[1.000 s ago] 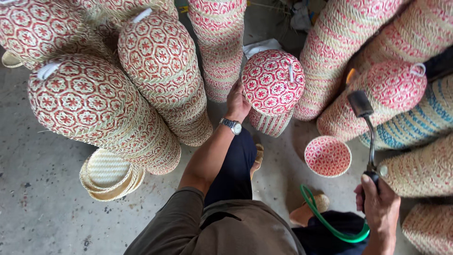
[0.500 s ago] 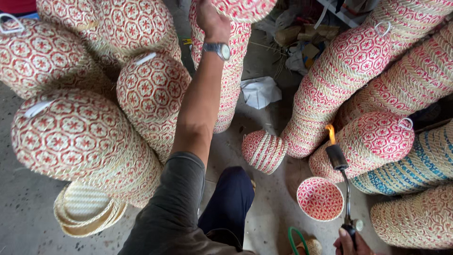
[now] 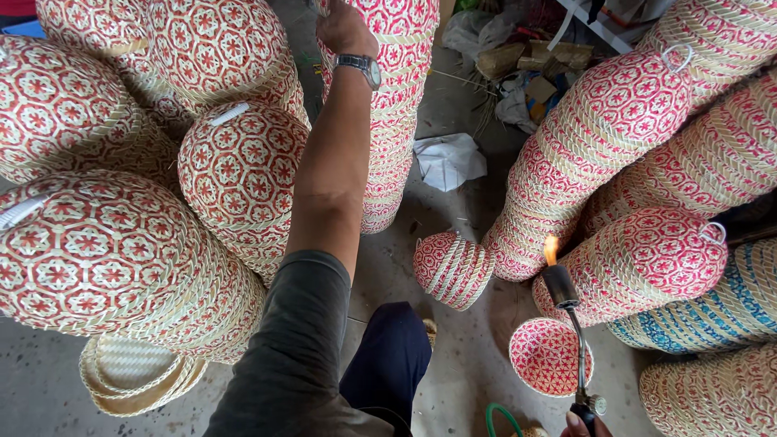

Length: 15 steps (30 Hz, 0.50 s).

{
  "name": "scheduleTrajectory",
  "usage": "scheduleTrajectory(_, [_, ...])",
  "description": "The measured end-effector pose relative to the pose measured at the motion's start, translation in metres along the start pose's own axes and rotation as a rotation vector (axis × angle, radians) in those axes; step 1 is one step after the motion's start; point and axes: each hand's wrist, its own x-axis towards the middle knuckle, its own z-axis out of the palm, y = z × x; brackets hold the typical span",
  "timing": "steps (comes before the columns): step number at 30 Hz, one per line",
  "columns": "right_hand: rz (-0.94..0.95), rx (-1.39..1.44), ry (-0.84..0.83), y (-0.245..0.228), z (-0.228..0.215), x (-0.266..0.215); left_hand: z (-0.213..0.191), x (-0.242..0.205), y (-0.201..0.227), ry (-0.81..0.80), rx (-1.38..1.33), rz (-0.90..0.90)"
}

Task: The person uses a handheld blowtorch to apply heat to the interior and exterior surfaces of woven baskets. They rotate each basket to cover different areas and place treated baskets on the floor.

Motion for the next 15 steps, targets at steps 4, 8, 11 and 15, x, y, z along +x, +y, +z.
scheduleTrajectory(4, [0.012, 0.006, -0.009, 0.008, 0.004, 0.0, -0.018, -0.037, 0.047, -0.022, 0.626, 0.084])
scheduleTrajectory(8, [0.017, -0.002, -0.038, 0.029, 0.004, 0.009, -0.039, -0.063, 0.079, -0.034, 0.862, 0.29])
scheduleTrajectory(11, [0.028, 0.032, -0.021, 0.048, 0.007, 0.016, -0.042, -0.071, 0.079, -0.121, 0.876, 0.643])
scheduleTrajectory(15, [0.005, 0.04, 0.011, 0.064, 0.008, 0.022, -0.029, -0.073, 0.077, -0.299, 0.916, 1.101])
